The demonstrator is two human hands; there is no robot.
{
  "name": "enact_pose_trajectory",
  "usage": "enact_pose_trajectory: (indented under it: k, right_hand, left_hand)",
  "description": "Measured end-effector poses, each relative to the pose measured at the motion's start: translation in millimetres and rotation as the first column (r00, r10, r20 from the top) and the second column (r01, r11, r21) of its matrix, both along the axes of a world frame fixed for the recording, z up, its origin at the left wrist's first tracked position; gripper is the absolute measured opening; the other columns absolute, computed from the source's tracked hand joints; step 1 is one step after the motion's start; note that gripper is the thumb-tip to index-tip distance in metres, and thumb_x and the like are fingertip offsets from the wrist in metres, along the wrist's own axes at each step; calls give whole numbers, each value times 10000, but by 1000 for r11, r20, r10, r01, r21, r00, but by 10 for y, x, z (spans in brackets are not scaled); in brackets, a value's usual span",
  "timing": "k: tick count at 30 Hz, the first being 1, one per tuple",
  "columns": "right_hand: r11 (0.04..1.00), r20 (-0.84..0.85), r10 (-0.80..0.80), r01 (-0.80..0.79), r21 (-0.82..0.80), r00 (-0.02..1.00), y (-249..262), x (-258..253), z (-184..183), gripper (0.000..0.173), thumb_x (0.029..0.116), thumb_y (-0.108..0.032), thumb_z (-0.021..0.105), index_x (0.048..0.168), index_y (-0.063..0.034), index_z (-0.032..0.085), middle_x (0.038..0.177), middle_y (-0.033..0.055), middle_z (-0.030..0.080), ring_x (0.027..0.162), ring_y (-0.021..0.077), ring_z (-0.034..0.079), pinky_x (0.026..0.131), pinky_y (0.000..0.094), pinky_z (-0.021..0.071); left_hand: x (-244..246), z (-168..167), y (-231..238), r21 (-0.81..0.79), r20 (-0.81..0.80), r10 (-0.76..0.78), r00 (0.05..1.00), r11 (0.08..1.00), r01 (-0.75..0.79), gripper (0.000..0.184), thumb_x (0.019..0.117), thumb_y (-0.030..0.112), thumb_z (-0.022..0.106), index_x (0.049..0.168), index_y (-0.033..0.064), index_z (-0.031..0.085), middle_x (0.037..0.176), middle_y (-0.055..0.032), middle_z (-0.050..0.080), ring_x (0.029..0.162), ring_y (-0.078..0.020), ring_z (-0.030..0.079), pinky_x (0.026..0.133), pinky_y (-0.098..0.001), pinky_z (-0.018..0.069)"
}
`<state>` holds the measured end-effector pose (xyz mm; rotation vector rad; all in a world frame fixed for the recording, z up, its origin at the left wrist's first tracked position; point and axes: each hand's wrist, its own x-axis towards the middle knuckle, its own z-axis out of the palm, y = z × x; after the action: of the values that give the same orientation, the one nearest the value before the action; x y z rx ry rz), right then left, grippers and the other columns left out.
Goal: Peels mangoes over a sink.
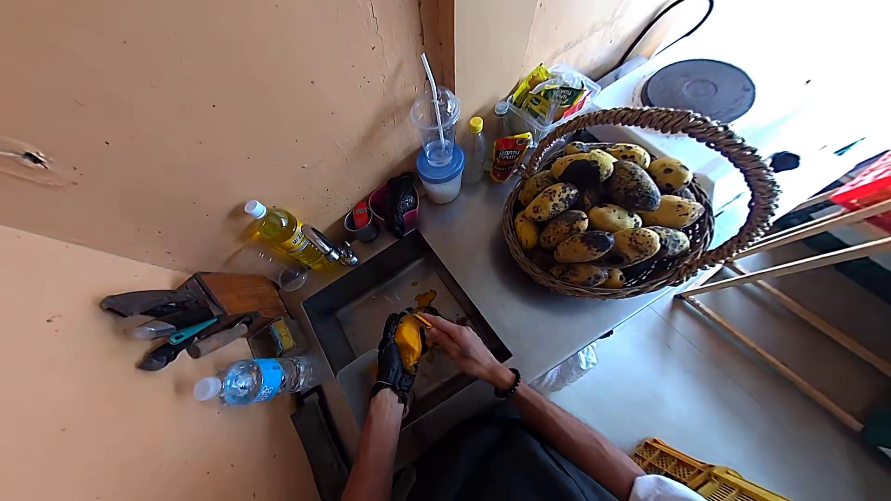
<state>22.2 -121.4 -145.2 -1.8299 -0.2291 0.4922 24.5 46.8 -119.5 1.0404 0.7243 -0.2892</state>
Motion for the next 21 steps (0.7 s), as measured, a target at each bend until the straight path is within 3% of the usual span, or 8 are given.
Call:
enact_pose_trajectory:
  k: [4, 6, 9, 11, 13, 14, 18, 21]
  right_hand:
    - [961, -144, 27, 14, 275, 989, -31, 12, 2, 455, 1114, -322, 395, 1530, -164, 488, 838, 11, 595, 585, 80, 484, 540, 264, 442]
    - [940, -182, -14, 75, 332, 983, -60, 25, -5, 452, 1112, -286, 397, 1530, -134, 477, 778, -9, 555, 559, 70, 463, 515, 249, 424]
    - [946, -223, -154, 208, 247, 963, -254, 110, -210, 475, 1113, -279, 370, 1561, -128, 418, 760, -3, 526, 566, 89, 465, 518, 281, 437]
    - [992, -241, -127, 129, -6, 962, -455, 143, -438, 524, 1115, -342, 363, 1602, -148, 350, 890, 96, 603, 661, 170, 544, 615, 354, 492]
    - [969, -344, -14, -71, -236, 939, -476, 88, -448, 615, 1107, -408, 387, 1617, -83, 273, 1189, 247, 659, 983, 354, 668, 905, 537, 523]
    - [954, -364, 4, -113, -278, 931, -399, 23, -378, 640, 1099, -440, 399, 1609, -74, 280, 1215, 263, 658, 1058, 397, 669, 963, 588, 499]
    - [1000, -170, 23, -24, -9, 985, -33, -243, 68, 591, 1088, -427, 395, 1602, -140, 338, 933, 120, 664, 721, 221, 626, 695, 434, 550]
    - [991, 16, 132, -131, -35, 991, 110, -270, 269, 621, 1085, -479, 387, 1632, -203, 287, 791, 71, 641, 643, 228, 593, 656, 463, 525]
  left_hand:
    - [-121, 256, 141, -135, -81, -121, 989, 985, 110, 469, 1096, 436, 313, 1183, 71, 594, 859, -129, 667, 622, -183, 649, 477, -277, 535]
    - [-190, 480, 158, -148, -109, -189, 976, 974, 172, 457, 1096, 428, 297, 1160, 91, 598, 830, -95, 657, 599, -148, 644, 455, -239, 527]
    - [-296, 360, 414, -339, -21, -294, 956, 901, 270, 569, 1075, 490, 261, 1227, 56, 595, 833, -131, 669, 612, -189, 664, 477, -264, 548]
    - [-341, 334, 485, -429, 9, -288, 958, 864, 264, 672, 1043, 592, 253, 1214, 40, 596, 831, -140, 676, 627, -201, 679, 494, -269, 561]
    - [-332, 323, 441, -450, -17, -173, 985, 881, 147, 773, 997, 706, 267, 1200, 28, 576, 865, -158, 677, 678, -230, 690, 531, -303, 577]
    - [-300, 288, 393, -449, -24, -96, 995, 890, 75, 763, 999, 702, 276, 1209, 28, 565, 877, -161, 668, 693, -240, 688, 548, -322, 584]
    - [-118, 160, 130, -449, -11, 184, 983, 877, -169, 461, 1060, 484, 329, 1183, 101, 552, 860, -74, 644, 702, -170, 680, 589, -305, 602]
    - [-1, 461, -95, -186, -145, 250, 957, 943, -275, 411, 1091, 460, 241, 1178, 192, 540, 863, 10, 632, 725, -78, 653, 619, -236, 575]
